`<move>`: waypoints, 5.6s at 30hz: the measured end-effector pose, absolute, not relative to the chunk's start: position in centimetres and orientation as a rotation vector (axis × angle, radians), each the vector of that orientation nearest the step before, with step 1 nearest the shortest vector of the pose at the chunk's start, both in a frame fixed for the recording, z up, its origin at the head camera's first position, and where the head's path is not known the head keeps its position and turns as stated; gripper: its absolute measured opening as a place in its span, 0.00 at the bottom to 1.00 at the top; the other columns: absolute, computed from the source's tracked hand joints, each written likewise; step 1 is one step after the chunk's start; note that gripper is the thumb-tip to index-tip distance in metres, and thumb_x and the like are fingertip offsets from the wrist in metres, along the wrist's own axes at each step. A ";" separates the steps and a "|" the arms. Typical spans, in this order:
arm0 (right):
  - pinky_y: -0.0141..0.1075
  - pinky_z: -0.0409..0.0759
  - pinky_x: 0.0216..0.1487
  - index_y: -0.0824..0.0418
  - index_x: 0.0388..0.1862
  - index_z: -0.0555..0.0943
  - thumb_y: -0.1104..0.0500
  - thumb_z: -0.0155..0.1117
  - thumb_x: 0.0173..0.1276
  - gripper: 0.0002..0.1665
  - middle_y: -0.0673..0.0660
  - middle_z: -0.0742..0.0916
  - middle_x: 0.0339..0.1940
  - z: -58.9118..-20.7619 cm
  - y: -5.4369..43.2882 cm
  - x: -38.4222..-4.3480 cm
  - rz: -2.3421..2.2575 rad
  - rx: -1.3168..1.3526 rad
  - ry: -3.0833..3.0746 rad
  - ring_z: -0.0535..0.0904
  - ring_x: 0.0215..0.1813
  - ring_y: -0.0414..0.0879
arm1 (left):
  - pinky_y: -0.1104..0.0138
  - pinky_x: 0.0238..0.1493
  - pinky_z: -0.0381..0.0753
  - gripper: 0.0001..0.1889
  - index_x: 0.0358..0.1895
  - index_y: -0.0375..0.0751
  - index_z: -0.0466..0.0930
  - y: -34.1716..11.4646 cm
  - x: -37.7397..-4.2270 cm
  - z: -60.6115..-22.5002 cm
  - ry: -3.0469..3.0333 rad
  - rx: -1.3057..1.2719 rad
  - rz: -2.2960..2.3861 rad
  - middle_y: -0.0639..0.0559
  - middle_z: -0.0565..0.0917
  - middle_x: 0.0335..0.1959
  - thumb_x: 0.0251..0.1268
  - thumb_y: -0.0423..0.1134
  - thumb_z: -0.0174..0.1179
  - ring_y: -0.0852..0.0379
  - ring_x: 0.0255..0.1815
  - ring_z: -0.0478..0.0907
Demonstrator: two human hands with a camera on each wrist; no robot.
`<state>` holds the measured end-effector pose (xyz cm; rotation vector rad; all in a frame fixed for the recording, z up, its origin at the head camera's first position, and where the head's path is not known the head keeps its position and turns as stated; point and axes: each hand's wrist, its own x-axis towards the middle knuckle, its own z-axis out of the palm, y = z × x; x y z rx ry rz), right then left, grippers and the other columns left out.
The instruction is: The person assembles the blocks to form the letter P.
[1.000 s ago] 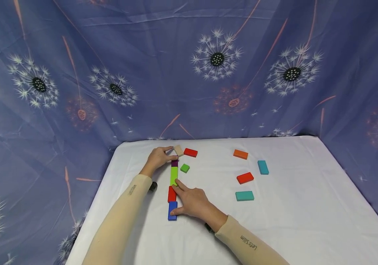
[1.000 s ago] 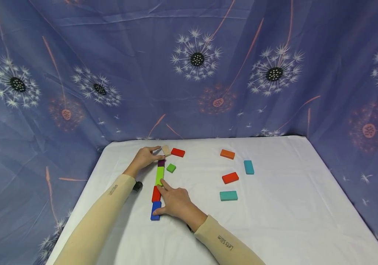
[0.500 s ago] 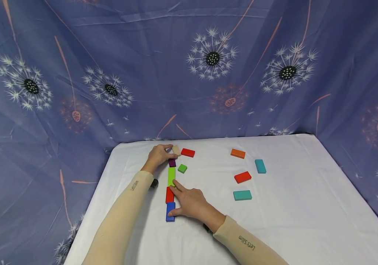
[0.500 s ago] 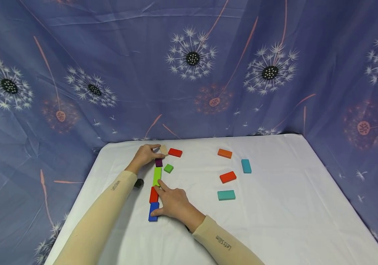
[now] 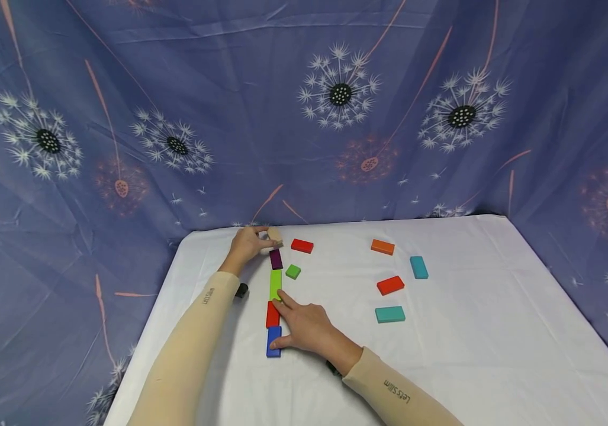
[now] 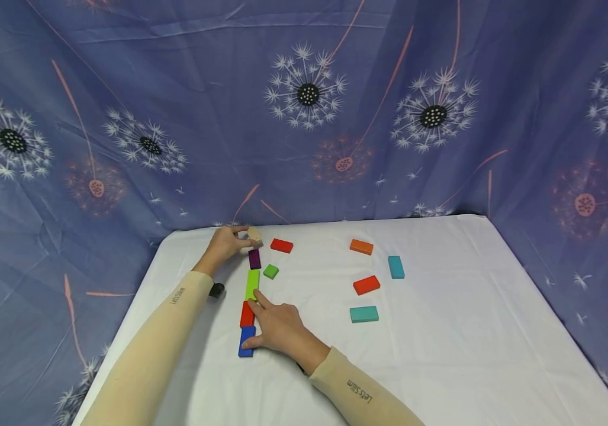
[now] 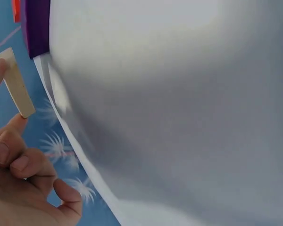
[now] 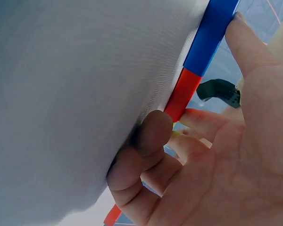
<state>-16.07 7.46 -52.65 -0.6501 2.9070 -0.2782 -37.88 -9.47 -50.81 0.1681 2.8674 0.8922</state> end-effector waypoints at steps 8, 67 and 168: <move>0.31 0.70 0.28 0.44 0.84 0.68 0.19 0.71 0.56 0.62 0.46 0.66 0.88 -52.6 7.5 -16.0 -0.272 -0.627 2.897 0.84 0.28 0.44 | 0.46 0.70 0.79 0.34 0.73 0.49 0.80 -11.8 -38.0 -51.2 2.803 0.208 0.930 0.36 0.81 0.71 0.64 0.53 0.75 0.38 0.70 0.78; 0.34 0.79 0.33 0.46 0.86 0.65 0.20 0.71 0.56 0.64 0.48 0.64 0.89 -52.5 7.4 -16.0 -0.294 -0.626 2.879 0.88 0.33 0.48 | 0.39 0.65 0.65 0.54 0.83 0.60 0.65 -13.8 -30.0 -51.6 2.784 0.942 0.500 0.52 0.56 0.89 0.50 0.63 0.80 0.42 0.82 0.68; 0.50 0.81 0.63 0.51 0.58 0.92 0.57 0.79 0.66 0.20 0.57 0.91 0.62 -53.2 12.2 -34.4 -1.260 0.244 2.915 0.84 0.65 0.58 | 0.27 0.78 0.58 0.59 0.85 0.57 0.60 -13.7 -29.4 -52.0 2.628 0.867 0.460 0.54 0.50 0.90 0.48 0.60 0.83 0.39 0.84 0.65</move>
